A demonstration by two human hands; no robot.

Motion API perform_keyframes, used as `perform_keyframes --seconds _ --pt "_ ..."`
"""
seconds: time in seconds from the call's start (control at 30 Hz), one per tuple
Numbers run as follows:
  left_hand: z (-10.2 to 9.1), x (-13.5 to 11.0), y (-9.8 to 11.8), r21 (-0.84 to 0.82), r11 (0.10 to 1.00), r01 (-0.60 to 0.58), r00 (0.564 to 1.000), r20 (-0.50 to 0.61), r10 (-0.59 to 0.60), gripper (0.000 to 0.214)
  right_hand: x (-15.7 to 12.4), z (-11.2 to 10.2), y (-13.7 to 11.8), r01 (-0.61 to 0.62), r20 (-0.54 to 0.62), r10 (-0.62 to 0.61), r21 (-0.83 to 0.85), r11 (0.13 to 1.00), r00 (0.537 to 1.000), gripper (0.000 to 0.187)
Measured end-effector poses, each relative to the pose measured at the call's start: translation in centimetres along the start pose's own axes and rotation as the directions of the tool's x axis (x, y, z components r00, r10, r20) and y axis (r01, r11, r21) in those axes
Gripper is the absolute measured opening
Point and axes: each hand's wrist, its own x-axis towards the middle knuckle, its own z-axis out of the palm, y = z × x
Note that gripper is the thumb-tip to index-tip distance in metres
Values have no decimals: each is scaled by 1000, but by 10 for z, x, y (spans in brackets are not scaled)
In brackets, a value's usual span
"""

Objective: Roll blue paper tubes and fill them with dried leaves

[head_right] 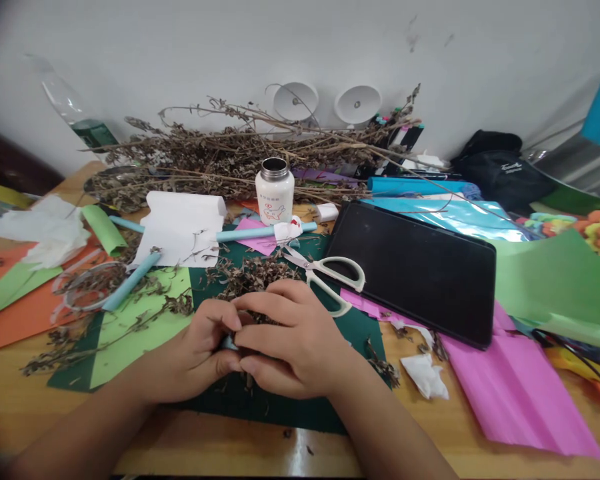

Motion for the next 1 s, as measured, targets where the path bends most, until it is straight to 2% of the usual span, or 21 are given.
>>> perform_keyframes --seconds 0.07,0.13,0.23,0.33,0.4,0.47,0.57,0.63,0.77,0.83,0.93,1.0 --pt "0 0 -1 45 999 -4 1000 -9 5 26 0 -1 0 -27 73 29 -30 999 997 17" --pt "0 1 -1 15 1000 -5 1000 -17 6 33 -1 1 0 -60 87 56 42 997 995 22" --pt "4 3 1 -105 994 6 1000 -24 -8 42 -2 8 -1 -94 -26 101 210 973 995 22" --pt "7 4 2 -187 982 22 999 -19 -27 40 -3 14 -2 -114 -175 177 318 941 968 14" --pt "7 5 3 -178 983 43 999 -14 -47 37 -4 16 -3 -126 -244 237 395 910 940 21" --pt "5 6 4 -121 990 66 998 -12 -68 35 -5 15 -3 -152 -234 273 433 889 933 26" --pt "3 6 5 12 997 77 997 -20 -77 33 -5 12 -4 -230 -86 271 325 917 959 25" --pt "3 6 6 62 995 84 996 -13 -83 36 -5 10 -4 -237 -37 252 233 943 967 20" --pt "2 6 7 -95 984 149 987 75 -142 37 -4 9 -2 -159 -100 181 196 968 978 13" --pt "1 6 8 -157 970 186 981 82 -175 35 -4 8 0 -124 -124 149 190 974 981 14" --pt "0 6 9 -163 967 198 980 53 -191 34 -3 5 0 -98 -124 119 169 981 985 17" --pt "-1 6 9 -103 977 189 982 43 -185 35 -2 2 -1 -95 -95 109 139 986 990 18"
